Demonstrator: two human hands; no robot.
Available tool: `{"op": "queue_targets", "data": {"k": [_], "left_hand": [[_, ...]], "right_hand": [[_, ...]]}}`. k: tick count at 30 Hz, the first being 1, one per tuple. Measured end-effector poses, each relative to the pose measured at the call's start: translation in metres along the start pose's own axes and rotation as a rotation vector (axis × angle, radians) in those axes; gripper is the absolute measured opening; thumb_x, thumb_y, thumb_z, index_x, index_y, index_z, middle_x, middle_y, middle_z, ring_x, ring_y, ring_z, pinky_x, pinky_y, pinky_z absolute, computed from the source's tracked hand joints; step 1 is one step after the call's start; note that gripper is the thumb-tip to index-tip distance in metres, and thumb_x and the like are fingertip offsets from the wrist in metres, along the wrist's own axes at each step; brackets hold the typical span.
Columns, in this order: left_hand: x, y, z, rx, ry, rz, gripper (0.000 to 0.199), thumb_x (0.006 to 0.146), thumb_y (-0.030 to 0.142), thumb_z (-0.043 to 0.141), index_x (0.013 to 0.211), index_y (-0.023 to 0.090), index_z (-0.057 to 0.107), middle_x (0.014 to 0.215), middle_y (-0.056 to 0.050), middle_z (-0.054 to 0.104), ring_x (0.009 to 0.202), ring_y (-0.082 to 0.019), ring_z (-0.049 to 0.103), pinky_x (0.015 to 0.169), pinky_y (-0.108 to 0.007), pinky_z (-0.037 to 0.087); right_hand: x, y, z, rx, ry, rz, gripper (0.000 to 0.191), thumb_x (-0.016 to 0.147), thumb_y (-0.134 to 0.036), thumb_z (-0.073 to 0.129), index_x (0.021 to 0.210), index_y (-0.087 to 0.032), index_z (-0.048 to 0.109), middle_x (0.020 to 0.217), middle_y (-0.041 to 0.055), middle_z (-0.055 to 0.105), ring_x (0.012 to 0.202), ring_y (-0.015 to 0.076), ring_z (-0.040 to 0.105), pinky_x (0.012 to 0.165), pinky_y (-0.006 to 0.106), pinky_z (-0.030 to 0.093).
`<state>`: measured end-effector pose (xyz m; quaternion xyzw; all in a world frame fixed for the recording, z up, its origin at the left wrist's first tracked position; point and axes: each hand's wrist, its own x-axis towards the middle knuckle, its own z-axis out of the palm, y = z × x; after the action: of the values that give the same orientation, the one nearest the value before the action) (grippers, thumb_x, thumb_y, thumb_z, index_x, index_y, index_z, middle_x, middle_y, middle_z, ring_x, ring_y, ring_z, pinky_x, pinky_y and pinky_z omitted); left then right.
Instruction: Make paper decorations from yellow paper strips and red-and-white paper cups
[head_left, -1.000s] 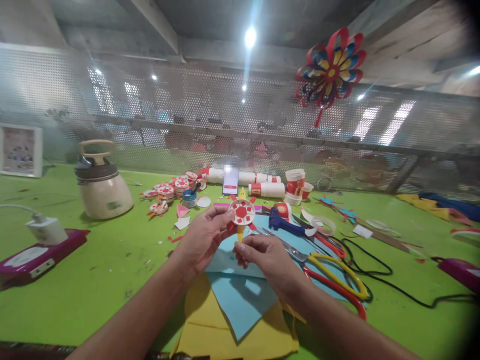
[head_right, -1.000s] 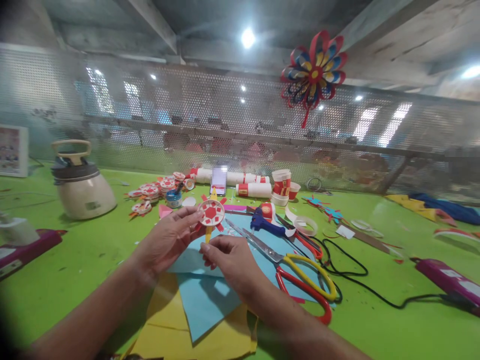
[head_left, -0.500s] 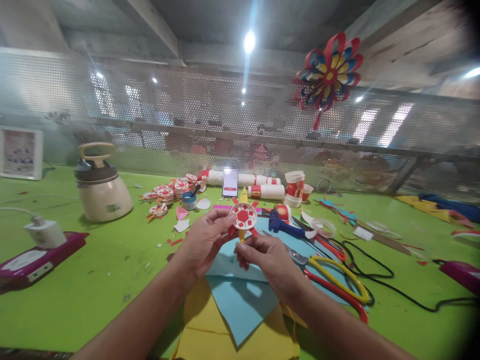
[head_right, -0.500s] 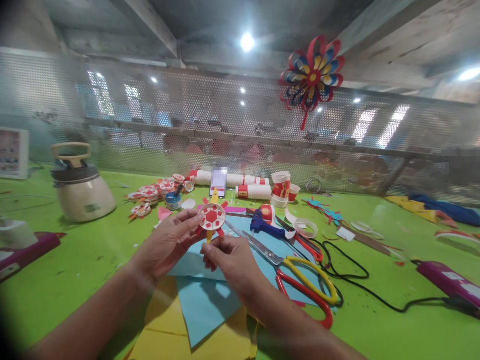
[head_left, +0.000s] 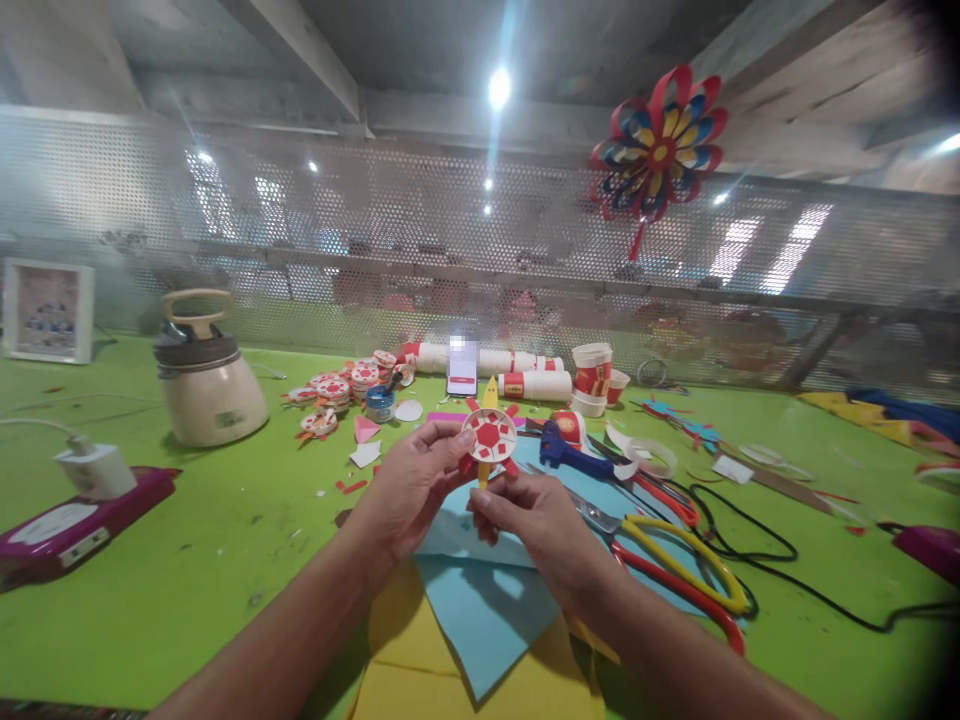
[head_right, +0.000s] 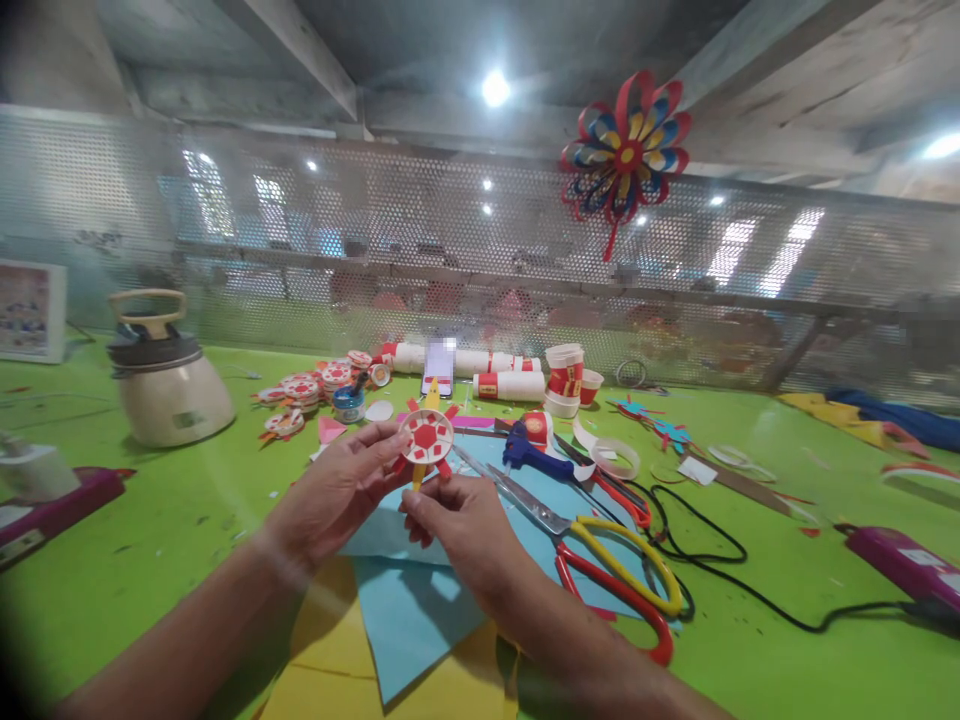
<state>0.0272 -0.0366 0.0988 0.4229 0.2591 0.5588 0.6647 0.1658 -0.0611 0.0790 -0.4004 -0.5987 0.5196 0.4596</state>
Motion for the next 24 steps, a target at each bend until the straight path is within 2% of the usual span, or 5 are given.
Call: {"op": "queue_targets", "data": {"k": [6,11,17,24], "left_hand": [[0.0012,0.0002,-0.0018,-0.02,0.033,0.01,0.013,0.071,0.02,0.072,0.076,0.013,0.063,0.083,-0.006,0.066,0.076,-0.013,0.06,0.073,-0.026,0.049],[0.0019,0.001,-0.002,0.002,0.033,0.011,0.014,0.071,0.022,0.072,0.077,0.013,0.063,0.078,-0.005,0.065,0.07,-0.012,0.058,0.07,-0.026,0.049],[0.0015,0.0003,-0.0023,-0.035,0.02,0.002,0.014,0.071,0.018,0.072,0.079,0.013,0.061,0.072,-0.002,0.062,0.067,-0.01,0.057,0.071,-0.026,0.049],[0.0012,0.001,-0.0022,-0.027,0.029,0.004,0.013,0.073,0.017,0.07,0.079,0.012,0.059,0.078,-0.006,0.066,0.07,-0.012,0.06,0.069,-0.025,0.049]], "right_hand": [[-0.002,-0.0021,0.0011,-0.006,-0.04,0.016,0.032,0.072,-0.044,0.067,0.059,-0.015,0.061,0.055,-0.0002,0.057,0.052,0.0106,0.049,0.056,0.026,0.039],[0.0035,-0.0027,-0.0021,-0.029,-0.008,-0.025,0.034,0.072,-0.045,0.066,0.058,-0.014,0.061,0.054,0.0004,0.057,0.051,0.0106,0.048,0.055,0.026,0.039],[-0.0006,0.0024,0.0001,-0.008,-0.035,0.008,0.034,0.071,-0.045,0.068,0.059,-0.014,0.061,0.054,0.0005,0.057,0.05,0.0102,0.049,0.054,0.026,0.039],[0.0022,0.002,0.0001,0.003,-0.026,-0.016,0.033,0.072,-0.043,0.067,0.059,-0.013,0.061,0.055,0.0008,0.057,0.051,0.0101,0.049,0.054,0.025,0.039]]}}
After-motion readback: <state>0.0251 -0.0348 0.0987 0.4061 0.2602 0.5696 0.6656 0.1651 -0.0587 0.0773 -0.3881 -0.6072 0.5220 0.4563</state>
